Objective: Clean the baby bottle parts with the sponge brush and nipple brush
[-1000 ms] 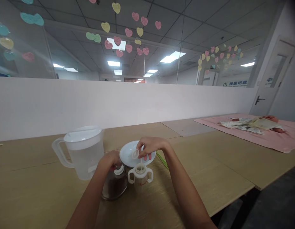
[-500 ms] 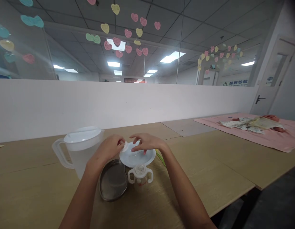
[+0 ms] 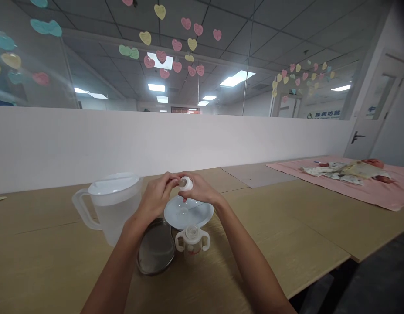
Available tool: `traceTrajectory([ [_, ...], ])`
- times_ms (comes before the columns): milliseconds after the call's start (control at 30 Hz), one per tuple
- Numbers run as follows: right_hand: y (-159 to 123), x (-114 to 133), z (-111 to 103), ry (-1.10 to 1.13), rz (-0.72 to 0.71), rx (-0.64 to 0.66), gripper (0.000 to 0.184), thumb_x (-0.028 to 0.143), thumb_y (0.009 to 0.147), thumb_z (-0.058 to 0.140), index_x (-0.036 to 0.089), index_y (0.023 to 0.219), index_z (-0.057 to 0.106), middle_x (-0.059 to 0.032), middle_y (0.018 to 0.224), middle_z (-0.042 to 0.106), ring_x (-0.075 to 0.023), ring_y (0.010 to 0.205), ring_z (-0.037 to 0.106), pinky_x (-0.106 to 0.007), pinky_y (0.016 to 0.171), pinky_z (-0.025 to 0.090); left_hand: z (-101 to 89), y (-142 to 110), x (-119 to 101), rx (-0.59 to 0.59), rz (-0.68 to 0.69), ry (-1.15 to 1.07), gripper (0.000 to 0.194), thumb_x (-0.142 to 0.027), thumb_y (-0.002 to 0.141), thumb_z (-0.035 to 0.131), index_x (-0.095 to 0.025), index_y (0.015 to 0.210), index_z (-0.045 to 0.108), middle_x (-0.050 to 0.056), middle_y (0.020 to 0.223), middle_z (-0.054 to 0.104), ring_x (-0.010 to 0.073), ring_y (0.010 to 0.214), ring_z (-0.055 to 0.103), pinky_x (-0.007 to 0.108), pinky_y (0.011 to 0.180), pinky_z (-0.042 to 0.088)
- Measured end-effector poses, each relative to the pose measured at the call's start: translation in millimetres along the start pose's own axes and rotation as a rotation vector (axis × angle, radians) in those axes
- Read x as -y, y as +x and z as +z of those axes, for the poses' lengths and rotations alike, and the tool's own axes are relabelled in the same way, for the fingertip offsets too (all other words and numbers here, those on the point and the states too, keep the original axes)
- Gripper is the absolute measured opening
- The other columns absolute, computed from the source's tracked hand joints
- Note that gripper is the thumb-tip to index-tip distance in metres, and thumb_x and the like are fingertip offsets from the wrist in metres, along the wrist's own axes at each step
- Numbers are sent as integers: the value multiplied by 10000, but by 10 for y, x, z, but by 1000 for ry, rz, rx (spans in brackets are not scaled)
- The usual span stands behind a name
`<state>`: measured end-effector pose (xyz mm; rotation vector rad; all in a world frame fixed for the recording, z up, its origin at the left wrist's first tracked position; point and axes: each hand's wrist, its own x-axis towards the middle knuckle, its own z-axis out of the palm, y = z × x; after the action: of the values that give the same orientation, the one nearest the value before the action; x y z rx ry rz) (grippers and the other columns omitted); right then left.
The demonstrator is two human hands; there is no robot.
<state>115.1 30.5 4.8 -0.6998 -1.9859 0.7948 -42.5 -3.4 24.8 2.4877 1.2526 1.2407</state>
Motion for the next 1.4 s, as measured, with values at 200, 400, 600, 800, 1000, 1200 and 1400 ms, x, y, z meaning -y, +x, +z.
traceTrajectory([
  [200,-62,99,-60,67,-18,5,438,131,627,583,218,1048,499,10,908,524,-84,656,543,-190,527,511,-59,-19,-68,19,-50,-276,285,-399,841,379,-168,887,540,28,946,651,160,877,596,257,775,457],
  [400,-64,68,-62,-162,-29,13,310,164,650,577,195,951,513,12,881,555,-95,667,537,-204,562,457,-96,-18,-149,93,-9,106,277,-374,842,377,-197,933,571,17,860,665,170,761,593,256,664,423],
  [600,-49,49,-12,-620,-91,-154,167,143,639,557,178,799,529,14,771,568,-115,698,494,-211,599,349,-53,-18,-160,144,-4,148,297,-356,847,365,-211,1004,572,22,926,669,188,850,602,262,704,434],
  [800,-91,84,-111,-752,8,-120,295,449,674,608,165,733,551,-6,726,533,-123,675,468,-225,591,307,-82,-86,-174,225,-96,158,498,-380,837,360,-215,1304,304,57,1062,633,213,979,574,307,771,440],
  [1000,-227,241,-298,-720,89,-189,354,490,743,516,159,624,553,-6,768,447,-106,673,444,-230,622,327,-58,-156,-206,668,-177,78,407,-404,741,488,-198,1090,531,50,1061,612,194,938,569,264,774,431],
  [1200,-387,483,-412,-557,55,87,235,361,776,508,166,722,627,-2,793,512,-94,674,450,-219,609,339,210,-84,-105,805,-93,-18,261,-360,634,592,-191,833,597,8,888,616,168,832,560,218,682,418],
  [1400,-399,491,-398,-525,0,442,239,324,704,622,188,894,670,-7,799,610,-104,711,484,-209,632,364,285,-39,41,792,-81,29,124,-283,645,519,-171,693,540,-27,654,520,115,610,477,196,514,324],
])
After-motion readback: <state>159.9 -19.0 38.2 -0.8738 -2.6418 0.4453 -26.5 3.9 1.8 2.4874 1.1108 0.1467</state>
